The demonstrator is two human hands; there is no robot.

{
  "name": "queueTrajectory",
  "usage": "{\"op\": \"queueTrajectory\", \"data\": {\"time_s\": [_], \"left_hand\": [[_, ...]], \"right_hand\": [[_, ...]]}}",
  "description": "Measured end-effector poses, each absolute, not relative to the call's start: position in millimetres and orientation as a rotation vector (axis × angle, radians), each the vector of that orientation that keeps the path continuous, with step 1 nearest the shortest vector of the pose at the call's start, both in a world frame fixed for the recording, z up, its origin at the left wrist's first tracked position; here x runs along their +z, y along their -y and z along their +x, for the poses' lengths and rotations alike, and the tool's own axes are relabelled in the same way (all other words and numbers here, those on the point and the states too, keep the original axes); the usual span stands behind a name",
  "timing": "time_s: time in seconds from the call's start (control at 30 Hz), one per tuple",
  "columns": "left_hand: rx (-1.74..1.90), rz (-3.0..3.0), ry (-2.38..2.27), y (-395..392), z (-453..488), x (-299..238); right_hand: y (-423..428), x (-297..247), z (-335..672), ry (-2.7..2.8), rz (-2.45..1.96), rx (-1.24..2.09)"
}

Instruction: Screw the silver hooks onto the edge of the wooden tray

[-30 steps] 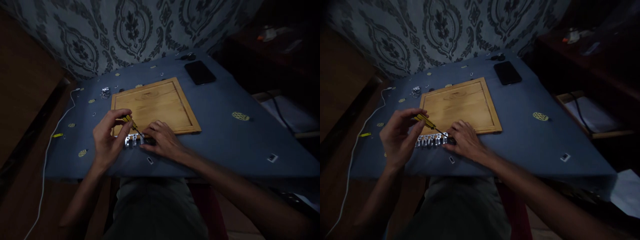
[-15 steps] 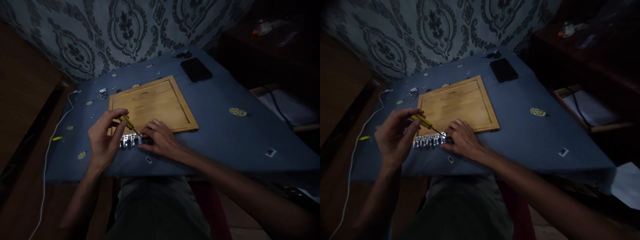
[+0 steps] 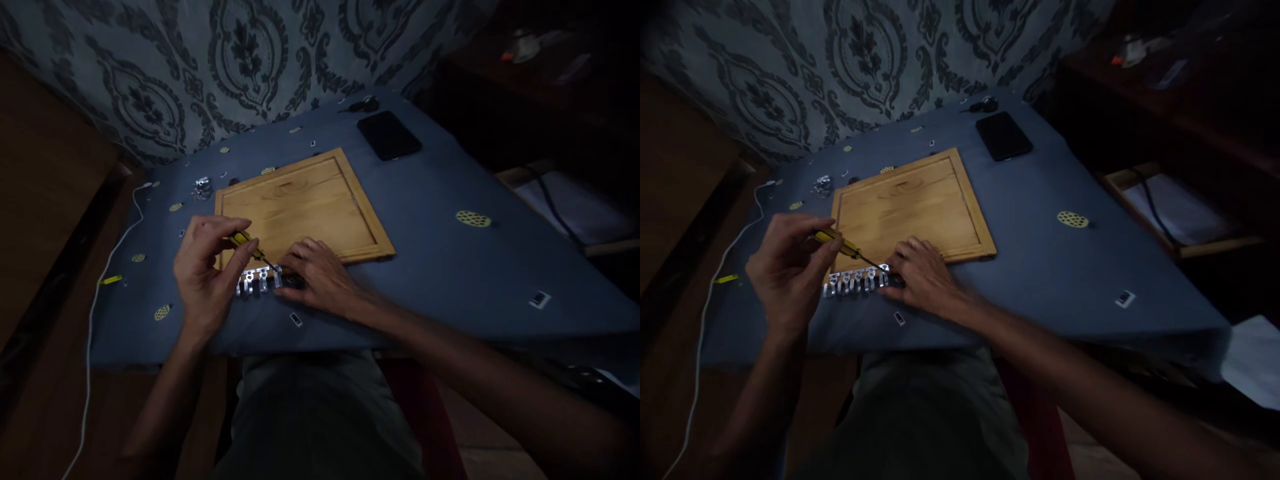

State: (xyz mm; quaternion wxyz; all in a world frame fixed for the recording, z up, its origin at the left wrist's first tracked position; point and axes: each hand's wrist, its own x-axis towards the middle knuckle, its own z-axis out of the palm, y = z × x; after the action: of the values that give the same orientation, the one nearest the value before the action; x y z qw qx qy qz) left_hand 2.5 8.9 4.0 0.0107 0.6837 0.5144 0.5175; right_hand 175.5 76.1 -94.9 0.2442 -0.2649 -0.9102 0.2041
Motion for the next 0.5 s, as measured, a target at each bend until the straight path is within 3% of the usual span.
{"op": "queueTrajectory", "data": {"time_s": [0.5], "left_hand": [[1.645, 1.968, -1.578, -0.1, 2.6, 5.3]], "right_hand": [[-75.6, -93.3, 175.2, 2.480, -0.727, 0.577]]}}
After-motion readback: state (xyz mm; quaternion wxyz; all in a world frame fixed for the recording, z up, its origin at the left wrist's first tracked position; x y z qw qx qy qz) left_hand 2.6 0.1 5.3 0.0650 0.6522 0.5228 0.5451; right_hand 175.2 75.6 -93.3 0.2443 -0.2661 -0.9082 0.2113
